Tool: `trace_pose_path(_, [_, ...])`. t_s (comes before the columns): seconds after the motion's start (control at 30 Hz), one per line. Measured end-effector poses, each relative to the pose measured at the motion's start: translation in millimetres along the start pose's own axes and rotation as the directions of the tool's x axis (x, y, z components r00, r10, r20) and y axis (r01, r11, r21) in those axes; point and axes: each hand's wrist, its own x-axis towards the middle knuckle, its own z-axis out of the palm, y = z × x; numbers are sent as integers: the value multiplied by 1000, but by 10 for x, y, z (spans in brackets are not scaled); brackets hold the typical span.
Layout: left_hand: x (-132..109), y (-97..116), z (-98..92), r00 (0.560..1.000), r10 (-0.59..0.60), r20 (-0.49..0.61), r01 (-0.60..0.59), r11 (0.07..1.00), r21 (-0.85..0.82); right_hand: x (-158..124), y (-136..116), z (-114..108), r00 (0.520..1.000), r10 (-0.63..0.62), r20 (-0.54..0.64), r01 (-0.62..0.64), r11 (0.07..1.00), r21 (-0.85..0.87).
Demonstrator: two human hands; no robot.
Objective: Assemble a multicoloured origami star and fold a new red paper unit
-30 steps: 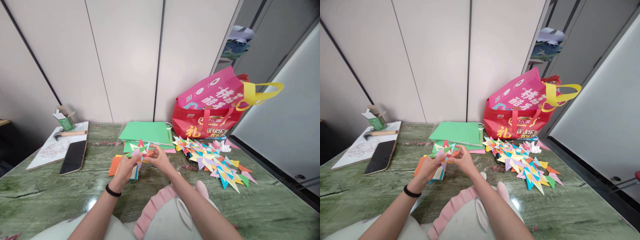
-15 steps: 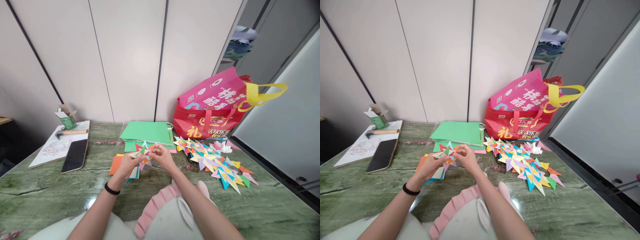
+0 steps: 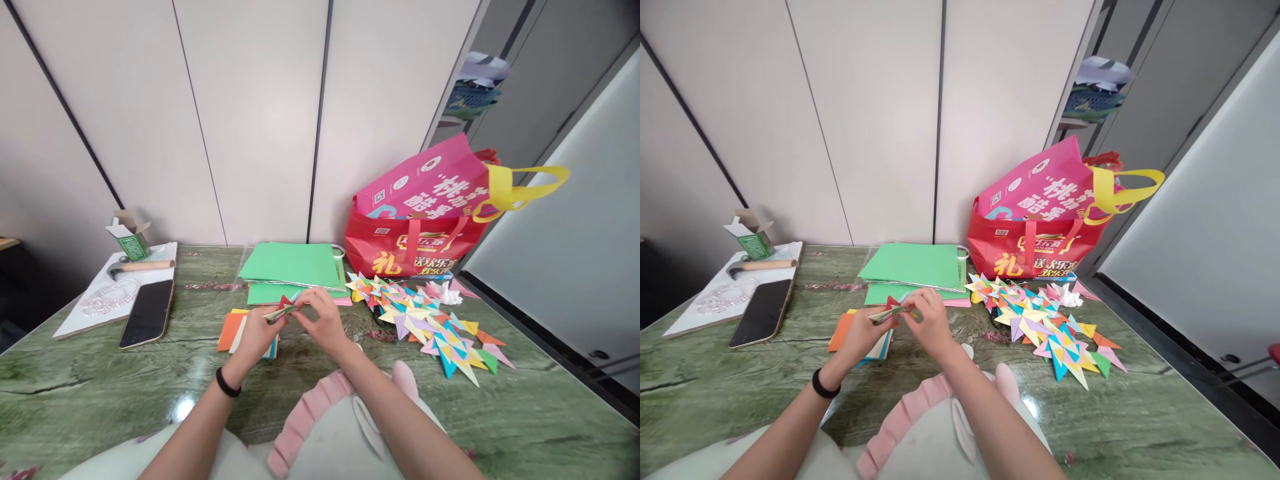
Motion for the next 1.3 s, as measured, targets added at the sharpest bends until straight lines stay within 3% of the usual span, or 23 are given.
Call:
trace_pose_path(0.37, [9, -46, -7, 1000, 16, 20, -17, 999, 44, -9, 29, -2, 988, -79, 132, 93, 990, -110])
trace_pose_path(0.7, [22, -21, -27, 998, -30, 48, 30, 1000, -7, -14, -12, -10, 970, -199, 139, 226, 948, -224])
trace_pose_path(1.03, [23, -21, -52, 997, -20, 78, 21, 1000, -23, 3, -3, -22, 948, -163, 275, 243, 926, -288])
trace_pose_path(1.3, [8, -73, 2, 992, -43, 117, 49, 997, -53, -19, 30, 7, 971, -135, 195, 190, 936, -296])
